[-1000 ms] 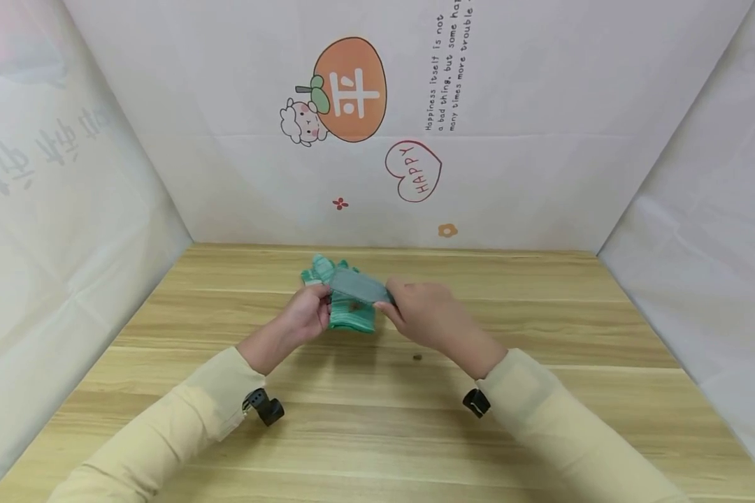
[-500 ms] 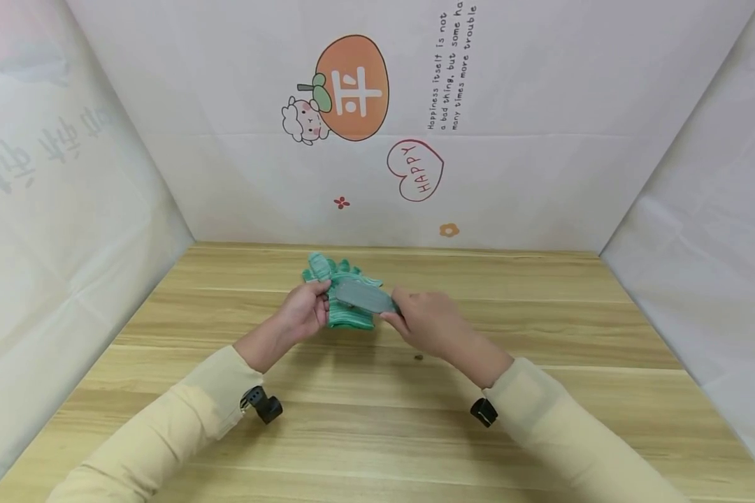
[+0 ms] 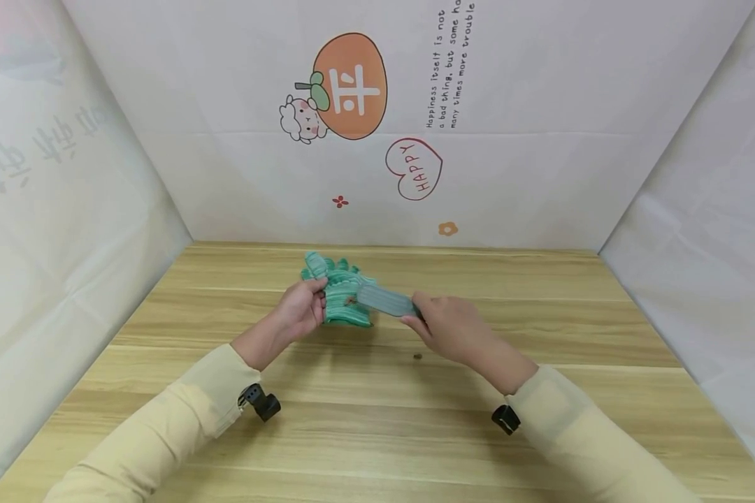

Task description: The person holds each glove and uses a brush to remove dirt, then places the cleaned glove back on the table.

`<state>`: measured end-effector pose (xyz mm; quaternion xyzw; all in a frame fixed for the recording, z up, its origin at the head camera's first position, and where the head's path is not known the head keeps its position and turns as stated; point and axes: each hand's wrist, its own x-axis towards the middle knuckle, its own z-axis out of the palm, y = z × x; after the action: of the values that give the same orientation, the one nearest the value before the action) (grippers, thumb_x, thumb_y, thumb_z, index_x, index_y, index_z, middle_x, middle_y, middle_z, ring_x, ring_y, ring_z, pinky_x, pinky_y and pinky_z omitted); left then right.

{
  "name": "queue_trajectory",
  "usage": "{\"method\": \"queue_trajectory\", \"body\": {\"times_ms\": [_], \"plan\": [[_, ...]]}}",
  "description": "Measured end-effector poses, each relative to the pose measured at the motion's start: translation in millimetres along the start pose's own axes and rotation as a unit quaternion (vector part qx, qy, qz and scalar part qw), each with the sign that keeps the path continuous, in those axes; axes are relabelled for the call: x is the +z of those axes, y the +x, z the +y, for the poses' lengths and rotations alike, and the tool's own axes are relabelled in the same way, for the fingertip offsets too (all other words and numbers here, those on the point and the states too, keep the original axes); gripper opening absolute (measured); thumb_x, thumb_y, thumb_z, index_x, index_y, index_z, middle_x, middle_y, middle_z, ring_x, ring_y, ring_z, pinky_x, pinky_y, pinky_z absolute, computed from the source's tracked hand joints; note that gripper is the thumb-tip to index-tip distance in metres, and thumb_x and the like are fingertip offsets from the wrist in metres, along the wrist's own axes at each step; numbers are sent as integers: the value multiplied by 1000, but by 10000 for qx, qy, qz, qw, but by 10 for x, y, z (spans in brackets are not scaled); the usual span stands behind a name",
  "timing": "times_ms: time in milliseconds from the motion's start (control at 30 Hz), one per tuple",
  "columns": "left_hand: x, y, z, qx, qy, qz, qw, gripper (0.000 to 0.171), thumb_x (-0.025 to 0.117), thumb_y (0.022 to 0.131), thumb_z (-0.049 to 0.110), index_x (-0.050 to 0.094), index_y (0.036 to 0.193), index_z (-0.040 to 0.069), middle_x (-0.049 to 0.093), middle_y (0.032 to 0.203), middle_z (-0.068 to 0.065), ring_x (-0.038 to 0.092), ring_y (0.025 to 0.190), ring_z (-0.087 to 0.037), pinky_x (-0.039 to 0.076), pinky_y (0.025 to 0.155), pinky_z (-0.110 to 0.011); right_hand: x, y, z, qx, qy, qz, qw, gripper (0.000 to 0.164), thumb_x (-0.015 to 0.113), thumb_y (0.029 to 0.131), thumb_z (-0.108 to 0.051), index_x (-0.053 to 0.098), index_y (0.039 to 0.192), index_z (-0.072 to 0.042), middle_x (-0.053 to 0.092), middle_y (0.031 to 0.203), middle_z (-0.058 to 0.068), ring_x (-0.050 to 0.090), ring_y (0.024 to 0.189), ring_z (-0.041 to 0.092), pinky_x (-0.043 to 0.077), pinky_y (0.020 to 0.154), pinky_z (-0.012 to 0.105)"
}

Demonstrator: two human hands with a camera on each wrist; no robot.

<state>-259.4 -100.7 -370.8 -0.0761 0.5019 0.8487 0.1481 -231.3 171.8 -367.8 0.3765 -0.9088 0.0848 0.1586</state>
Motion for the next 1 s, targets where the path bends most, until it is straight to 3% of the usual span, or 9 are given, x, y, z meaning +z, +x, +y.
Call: {"method": "queue_trajectory", "body": {"times_ms": [133,400,533,767,833,1000], "plan": [[-16,0,18,22,-12,-2,10000,13,31,107,13,41,100,7,53,83,-2,54,69,-9,49,62,-22,-16,-18,47,-162,-35,264,9995,27,66,94,-25,45,84,-10,30,56,-8,27,46,5,22,43,23],[52,-11,-40,-169,284,6,9995,20,34,107,13,36,87,9,35,69,1,32,54,-7,28,48,-17,-126,166,-51,-227,-88,483,9985,33,53,100,-39,44,85,-11,32,58,-7,28,46,7,23,44,24],[107,-21,-68,-201,230,79,9995,21,35,107,13,39,86,8,35,69,1,33,52,-6,28,47,-17,-97,261,-126,-468,-256,603,9968,32,61,97,-34,44,83,-10,31,57,-7,27,45,7,21,43,24],[112,-8,-68,-114,88,-27,9999,18,31,107,13,43,96,4,45,79,-2,36,59,-7,30,49,-17,2,284,-174,-508,-202,477,9974,31,68,93,-27,43,83,-10,29,55,-7,26,44,7,21,42,24],[93,-8,-59,-109,135,-20,9998,17,31,107,12,41,95,5,42,78,-2,34,59,-8,28,49,-18,15,278,-172,-529,-140,487,9973,33,63,96,-32,43,83,-10,29,55,-7,26,44,7,21,43,24],[58,-4,-46,-134,147,10,9998,18,32,107,12,38,91,6,39,76,-2,32,59,-10,25,50,-20,35,252,-158,-587,-72,443,9973,31,63,96,-30,44,84,-9,29,56,-7,27,45,7,22,44,24]]}}
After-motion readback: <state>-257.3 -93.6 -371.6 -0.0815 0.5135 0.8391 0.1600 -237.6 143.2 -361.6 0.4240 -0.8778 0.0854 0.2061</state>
